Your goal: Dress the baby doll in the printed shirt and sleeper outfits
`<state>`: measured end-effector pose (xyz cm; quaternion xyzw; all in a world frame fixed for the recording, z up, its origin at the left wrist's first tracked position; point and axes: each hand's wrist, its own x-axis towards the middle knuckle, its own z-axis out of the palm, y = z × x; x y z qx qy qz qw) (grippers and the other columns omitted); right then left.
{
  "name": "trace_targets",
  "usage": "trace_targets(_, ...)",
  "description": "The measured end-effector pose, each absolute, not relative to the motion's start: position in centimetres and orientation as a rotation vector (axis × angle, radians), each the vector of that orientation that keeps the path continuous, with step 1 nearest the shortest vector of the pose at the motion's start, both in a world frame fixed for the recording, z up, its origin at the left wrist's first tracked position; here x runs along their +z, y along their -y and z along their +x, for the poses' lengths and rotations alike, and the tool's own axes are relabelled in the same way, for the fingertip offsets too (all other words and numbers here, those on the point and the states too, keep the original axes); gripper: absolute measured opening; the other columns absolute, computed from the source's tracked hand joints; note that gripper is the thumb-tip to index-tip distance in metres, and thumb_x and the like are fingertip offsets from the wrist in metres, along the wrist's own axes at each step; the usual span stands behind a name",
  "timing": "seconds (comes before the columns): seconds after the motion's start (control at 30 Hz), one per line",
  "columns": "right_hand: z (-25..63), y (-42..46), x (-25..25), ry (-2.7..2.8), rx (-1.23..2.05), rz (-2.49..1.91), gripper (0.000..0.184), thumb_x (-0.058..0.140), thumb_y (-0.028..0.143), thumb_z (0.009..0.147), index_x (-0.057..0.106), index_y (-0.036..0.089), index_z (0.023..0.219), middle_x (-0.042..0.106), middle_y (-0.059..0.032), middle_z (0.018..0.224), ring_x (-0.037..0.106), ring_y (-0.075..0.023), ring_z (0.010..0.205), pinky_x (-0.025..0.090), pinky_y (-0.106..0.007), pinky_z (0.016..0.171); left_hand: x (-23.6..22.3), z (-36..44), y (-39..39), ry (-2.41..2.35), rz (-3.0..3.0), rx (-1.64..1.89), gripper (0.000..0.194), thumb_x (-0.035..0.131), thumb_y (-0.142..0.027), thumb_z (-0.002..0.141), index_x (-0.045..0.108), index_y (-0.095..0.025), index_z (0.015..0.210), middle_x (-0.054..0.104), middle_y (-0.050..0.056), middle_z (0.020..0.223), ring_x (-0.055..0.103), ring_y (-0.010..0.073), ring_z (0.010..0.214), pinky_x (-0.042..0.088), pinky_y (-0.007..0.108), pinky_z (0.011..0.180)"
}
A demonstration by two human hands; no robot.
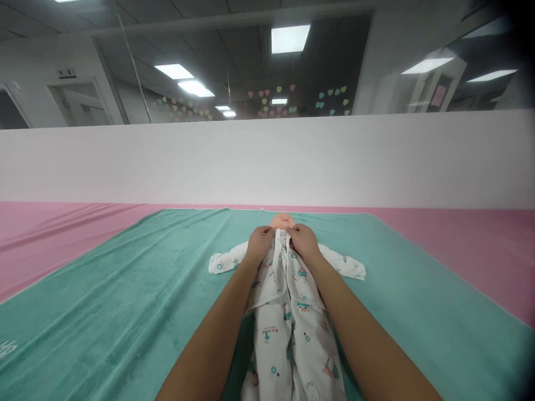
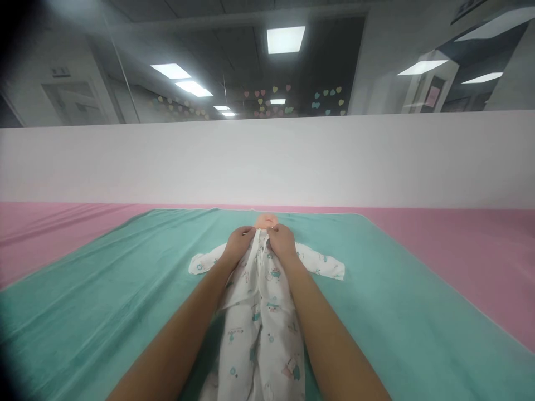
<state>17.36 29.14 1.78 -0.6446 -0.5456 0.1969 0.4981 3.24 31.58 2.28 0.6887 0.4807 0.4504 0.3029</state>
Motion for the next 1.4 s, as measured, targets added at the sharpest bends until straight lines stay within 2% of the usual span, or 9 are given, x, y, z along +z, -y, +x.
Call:
trace_targets(0.17, 16.6, -29.0, 2.3, 1.383, 0.395, -1.5, 0.026, 0.042, 0.039, 0.076, 0.048, 0.02, 0.059, 0.052, 0.0018, 0.053, 0.046, -0.0139, 0.055, 0.031, -0.025, 0.056, 2.2, 3.3, -31.6, -1.233, 1.985, 1.09, 0.032, 0.046, -0.04, 0.081, 0.068, -0.018, 0.077, 0.066, 0.004, 0.084, 0.057, 0.0195, 0.084, 0.041, 0.027, 0.075)
trace_targets(0.3, 16.9, -29.1, 2.1, 1.363, 0.415, -1.508, 0.023, 0.041, 0.036, 0.074, 0.048, 0.021, 0.057, 0.05, 0.002, 0.052, 0.044, -0.0142, 0.055, 0.029, -0.024, 0.053, 1.7, 3.7, -32.0, -1.299, 2.009, 1.076, 0.021, 0.051, -0.032, 0.077, 0.068, -0.02, 0.082, 0.065, 0.005, 0.087, 0.057, 0.0196, 0.082, 0.041, 0.027, 0.071)
trace_targets(0.5, 17.6, -29.3, 1.8, 1.195, 0.385, -1.589, 0.014, 0.047, 0.03, 0.065, 0.044, 0.02, 0.055, 0.049, 0.0021, 0.056, 0.042, -0.0134, 0.057, 0.028, -0.025, 0.054, 1.8, 3.9, -31.5, -1.35, 1.978, 1.155, 0.022, 0.053, -0.027, 0.077, 0.067, -0.02, 0.092, 0.066, 0.004, 0.088, 0.057, 0.0173, 0.08, 0.043, 0.026, 0.07)
trace_targets(0.67, 17.7, -29.4, 1.5, 1.112, 0.45, -1.549, 0.009, 0.05, 0.029, 0.061, 0.049, 0.019, 0.06, 0.054, 0.0011, 0.061, 0.047, -0.0139, 0.059, 0.032, -0.025, 0.053, 2.9, 4.4, -30.5, -1.291, 1.968, 1.178, 0.021, 0.052, -0.022, 0.078, 0.069, -0.019, 0.089, 0.068, 0.003, 0.085, 0.06, 0.0144, 0.077, 0.044, 0.023, 0.072)
trace_targets(0.83, 17.6, -29.4, 1.0, 1.122, 0.592, -1.403, 0.015, 0.055, 0.034, 0.062, 0.053, 0.019, 0.066, 0.056, 0.0015, 0.059, 0.051, -0.0134, 0.056, 0.038, -0.023, 0.052, 3.3, 4.9, -30.2, -1.221, 1.994, 1.148, 0.023, 0.052, -0.02, 0.076, 0.07, -0.018, 0.091, 0.07, 0.004, 0.082, 0.061, 0.0166, 0.075, 0.045, 0.025, 0.071)
trace_targets(1.03, 17.6, -29.4, 0.7, 1.115, 0.702, -1.288, 0.02, 0.06, 0.036, 0.059, 0.054, 0.018, 0.065, 0.054, 0.0013, 0.056, 0.049, -0.0124, 0.053, 0.04, -0.024, 0.052, 2.9, 4.6, -30.5, -1.081, 2.021, 1.107, 0.032, 0.045, -0.014, 0.078, 0.071, -0.02, 0.096, 0.07, 0.003, 0.097, 0.061, 0.0175, 0.091, 0.044, 0.025, 0.083)
trace_targets(1.4, 17.3, -28.9, 1.3, 1.046, 0.784, -1.217, 0.012, 0.051, 0.029, 0.061, 0.052, 0.017, 0.06, 0.051, 0.0011, 0.06, 0.051, -0.0109, 0.057, 0.046, -0.023, 0.059, 2.7, 4.5, -30.8, -1.093, 1.922, 1.098, 0.031, 0.049, -0.017, 0.08, 0.067, -0.015, 0.104, 0.066, 0.007, 0.109, 0.058, 0.0194, 0.103, 0.041, 0.029, 0.093)
